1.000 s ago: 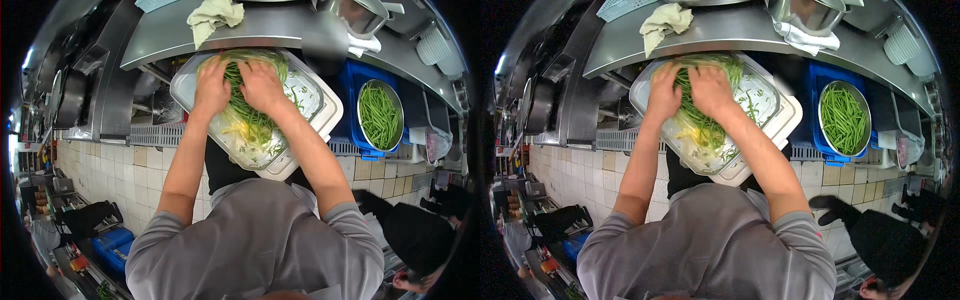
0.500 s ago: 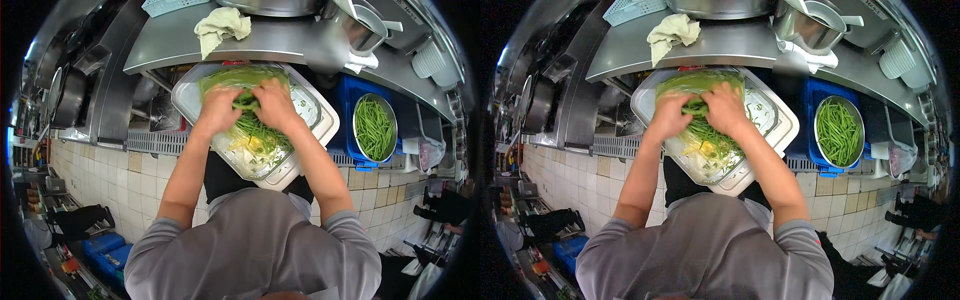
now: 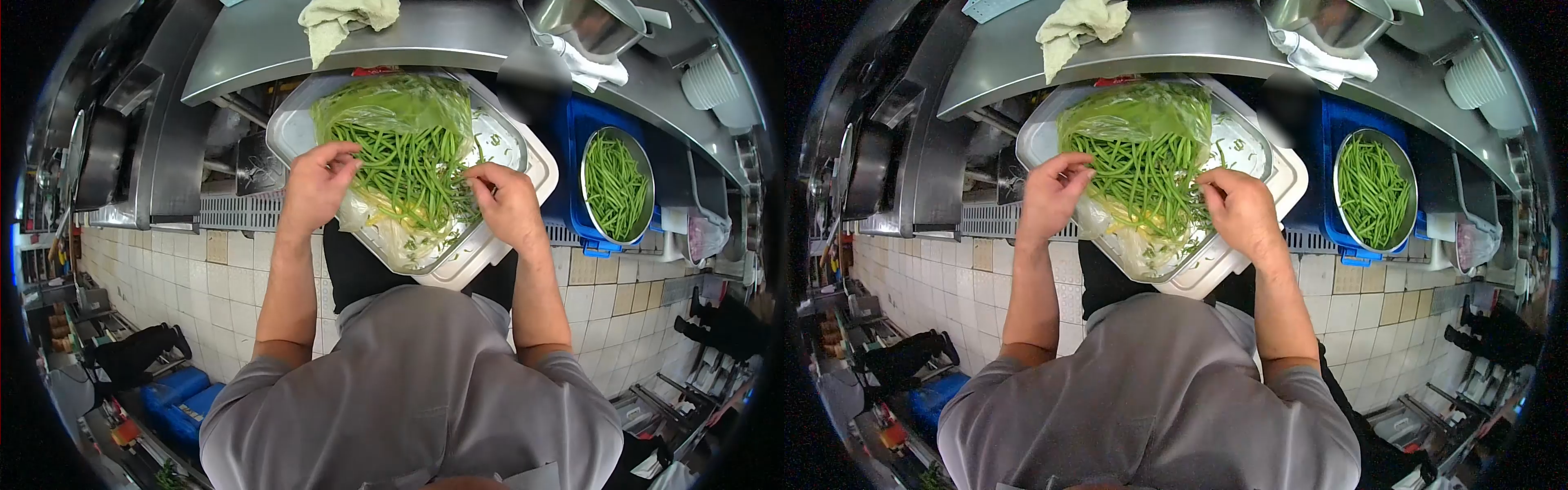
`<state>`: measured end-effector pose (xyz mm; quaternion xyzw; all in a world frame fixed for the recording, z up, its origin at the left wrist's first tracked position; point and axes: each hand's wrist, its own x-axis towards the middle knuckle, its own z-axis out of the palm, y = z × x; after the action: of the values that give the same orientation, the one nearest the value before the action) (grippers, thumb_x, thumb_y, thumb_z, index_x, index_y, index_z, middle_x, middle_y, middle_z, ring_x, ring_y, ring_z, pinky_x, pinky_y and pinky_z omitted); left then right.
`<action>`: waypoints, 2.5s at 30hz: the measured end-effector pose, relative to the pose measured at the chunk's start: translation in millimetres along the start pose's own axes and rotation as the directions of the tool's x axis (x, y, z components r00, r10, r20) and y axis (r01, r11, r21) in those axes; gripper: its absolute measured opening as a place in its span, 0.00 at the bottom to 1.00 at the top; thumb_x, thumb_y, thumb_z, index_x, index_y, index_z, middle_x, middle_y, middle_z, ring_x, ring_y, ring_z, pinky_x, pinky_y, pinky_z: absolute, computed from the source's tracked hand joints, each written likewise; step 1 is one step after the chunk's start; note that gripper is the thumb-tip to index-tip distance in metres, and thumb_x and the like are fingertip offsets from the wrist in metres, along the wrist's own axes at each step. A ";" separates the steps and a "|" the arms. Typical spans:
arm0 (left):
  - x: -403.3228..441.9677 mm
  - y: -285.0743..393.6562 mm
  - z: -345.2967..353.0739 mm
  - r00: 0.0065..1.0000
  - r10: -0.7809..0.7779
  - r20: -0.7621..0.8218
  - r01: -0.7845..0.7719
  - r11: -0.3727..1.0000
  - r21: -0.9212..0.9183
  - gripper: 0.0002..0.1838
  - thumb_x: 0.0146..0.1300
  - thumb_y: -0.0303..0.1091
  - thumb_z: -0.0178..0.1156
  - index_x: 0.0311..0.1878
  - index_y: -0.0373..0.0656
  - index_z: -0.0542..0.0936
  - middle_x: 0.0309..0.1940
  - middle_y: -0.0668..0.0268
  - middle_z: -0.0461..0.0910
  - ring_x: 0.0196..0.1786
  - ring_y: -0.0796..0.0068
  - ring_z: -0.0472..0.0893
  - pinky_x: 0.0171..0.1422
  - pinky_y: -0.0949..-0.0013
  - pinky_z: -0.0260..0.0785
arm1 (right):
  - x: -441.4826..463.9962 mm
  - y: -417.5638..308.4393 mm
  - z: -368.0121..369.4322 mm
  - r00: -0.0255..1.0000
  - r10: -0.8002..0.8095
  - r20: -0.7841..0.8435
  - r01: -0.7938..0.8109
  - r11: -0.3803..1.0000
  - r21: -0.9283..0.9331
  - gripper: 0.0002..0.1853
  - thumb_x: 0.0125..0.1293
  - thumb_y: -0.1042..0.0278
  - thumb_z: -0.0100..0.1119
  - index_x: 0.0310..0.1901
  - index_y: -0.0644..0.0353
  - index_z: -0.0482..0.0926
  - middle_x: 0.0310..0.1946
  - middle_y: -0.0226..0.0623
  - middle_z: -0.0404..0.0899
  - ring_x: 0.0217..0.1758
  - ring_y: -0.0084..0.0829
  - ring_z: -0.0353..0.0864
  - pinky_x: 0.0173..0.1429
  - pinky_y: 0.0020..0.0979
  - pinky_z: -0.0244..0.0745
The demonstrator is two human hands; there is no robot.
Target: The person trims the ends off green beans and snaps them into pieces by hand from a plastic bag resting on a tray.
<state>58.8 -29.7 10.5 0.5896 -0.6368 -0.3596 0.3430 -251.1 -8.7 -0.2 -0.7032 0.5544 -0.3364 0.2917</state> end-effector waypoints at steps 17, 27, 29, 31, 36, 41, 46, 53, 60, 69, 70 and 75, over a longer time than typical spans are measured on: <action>-9.7 -9.6 42.0 0.994 -0.094 0.047 0.105 0.872 -0.478 0.11 0.75 0.27 0.60 0.56 0.36 0.84 0.37 0.70 0.83 0.39 0.83 0.77 0.46 0.77 0.70 | -15.7 10.3 24.2 0.986 0.072 -0.148 -0.041 0.979 0.199 0.08 0.63 0.74 0.69 0.41 0.67 0.85 0.33 0.43 0.82 0.31 0.35 0.80 0.38 0.33 0.76; -23.9 6.5 71.2 0.989 -0.062 0.135 0.147 0.565 -0.812 0.11 0.77 0.30 0.59 0.52 0.33 0.84 0.42 0.64 0.85 0.41 0.78 0.80 0.49 0.73 0.74 | -26.2 -32.0 59.6 0.987 -0.035 -0.155 0.068 0.974 0.216 0.08 0.63 0.73 0.71 0.42 0.64 0.85 0.33 0.44 0.85 0.36 0.44 0.85 0.43 0.40 0.80; -28.4 12.5 75.4 0.988 -0.061 0.141 0.153 0.486 -0.861 0.12 0.76 0.29 0.61 0.55 0.32 0.82 0.42 0.65 0.85 0.42 0.79 0.80 0.50 0.73 0.73 | -27.2 -31.7 60.5 0.984 -0.076 -0.162 0.100 0.985 0.143 0.08 0.62 0.72 0.70 0.42 0.63 0.85 0.34 0.45 0.85 0.37 0.47 0.86 0.44 0.42 0.81; -30.1 11.8 74.5 0.984 -0.056 0.167 0.174 0.488 -0.856 0.11 0.76 0.29 0.60 0.56 0.33 0.82 0.44 0.64 0.85 0.42 0.78 0.80 0.51 0.72 0.73 | -28.8 -33.4 58.0 0.983 -0.100 -0.153 0.116 0.988 0.101 0.07 0.62 0.72 0.70 0.41 0.63 0.85 0.34 0.46 0.86 0.38 0.48 0.86 0.45 0.43 0.81; -24.5 10.0 71.2 0.991 -0.016 0.134 0.131 0.360 -0.924 0.09 0.78 0.29 0.57 0.54 0.37 0.81 0.47 0.60 0.85 0.50 0.69 0.83 0.59 0.64 0.75 | -26.3 -35.1 49.2 0.987 -0.154 -0.051 0.157 0.986 0.057 0.13 0.64 0.75 0.70 0.50 0.64 0.84 0.31 0.42 0.84 0.31 0.34 0.83 0.39 0.31 0.78; -13.9 12.4 35.9 1.000 -0.019 -0.002 0.006 0.392 -0.920 0.11 0.80 0.29 0.53 0.58 0.35 0.78 0.47 0.54 0.86 0.51 0.60 0.86 0.60 0.57 0.80 | -28.2 -22.6 36.5 0.983 0.152 0.105 -0.185 0.792 0.582 0.11 0.71 0.80 0.65 0.53 0.66 0.81 0.36 0.35 0.88 0.41 0.17 0.84 0.46 0.21 0.78; -29.0 29.3 54.4 0.970 -0.040 0.239 0.207 0.651 -0.730 0.11 0.78 0.27 0.55 0.57 0.34 0.79 0.47 0.56 0.86 0.47 0.63 0.88 0.55 0.58 0.83 | -27.7 -27.4 30.9 0.978 0.140 0.155 -0.209 0.626 0.751 0.09 0.71 0.80 0.65 0.51 0.66 0.81 0.38 0.35 0.89 0.42 0.18 0.84 0.48 0.22 0.78; -45.2 18.5 87.9 0.939 -0.079 0.336 0.326 0.518 -0.790 0.08 0.78 0.29 0.59 0.53 0.38 0.82 0.41 0.70 0.85 0.37 0.88 0.80 0.40 0.82 0.72 | -30.1 -34.3 39.3 0.998 -0.029 -0.057 0.050 0.917 0.396 0.08 0.66 0.76 0.71 0.46 0.65 0.86 0.33 0.32 0.87 0.36 0.17 0.83 0.39 0.24 0.78; -47.1 28.4 80.5 0.898 -0.032 0.438 0.391 0.511 -0.765 0.07 0.79 0.28 0.54 0.50 0.35 0.80 0.39 0.63 0.86 0.43 0.73 0.87 0.51 0.71 0.82 | -15.5 -23.4 32.1 0.998 0.061 -0.033 -0.028 0.790 0.613 0.08 0.65 0.75 0.72 0.45 0.67 0.87 0.33 0.32 0.83 0.32 0.19 0.80 0.37 0.24 0.75; -50.3 16.5 84.9 0.886 -0.031 0.463 0.396 0.570 -0.720 0.10 0.79 0.29 0.55 0.54 0.32 0.80 0.41 0.61 0.86 0.45 0.69 0.88 0.52 0.67 0.82 | -13.4 -22.6 28.6 0.980 0.164 0.113 -0.197 0.705 0.681 0.08 0.71 0.77 0.65 0.49 0.67 0.86 0.35 0.31 0.86 0.35 0.17 0.80 0.40 0.23 0.76; -49.7 14.2 84.9 0.888 -0.011 0.460 0.377 0.589 -0.715 0.10 0.79 0.29 0.55 0.53 0.32 0.81 0.41 0.61 0.86 0.45 0.69 0.88 0.51 0.68 0.81 | -13.1 -22.6 28.1 0.979 0.163 0.121 -0.201 0.696 0.689 0.07 0.71 0.78 0.65 0.49 0.66 0.86 0.36 0.32 0.87 0.37 0.18 0.82 0.42 0.24 0.78; -46.4 14.5 80.8 0.885 0.045 0.464 0.320 0.665 -0.675 0.11 0.79 0.29 0.55 0.53 0.31 0.81 0.41 0.62 0.86 0.43 0.70 0.88 0.50 0.68 0.81 | -13.5 -24.0 21.6 0.971 0.166 0.171 -0.238 0.680 0.693 0.07 0.71 0.78 0.65 0.49 0.67 0.86 0.36 0.33 0.87 0.36 0.18 0.83 0.42 0.22 0.78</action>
<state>-14.9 21.5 -18.4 0.3512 -0.4504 -0.7341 0.3673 -222.0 10.4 3.5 -0.4862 0.4422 -0.4558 0.6003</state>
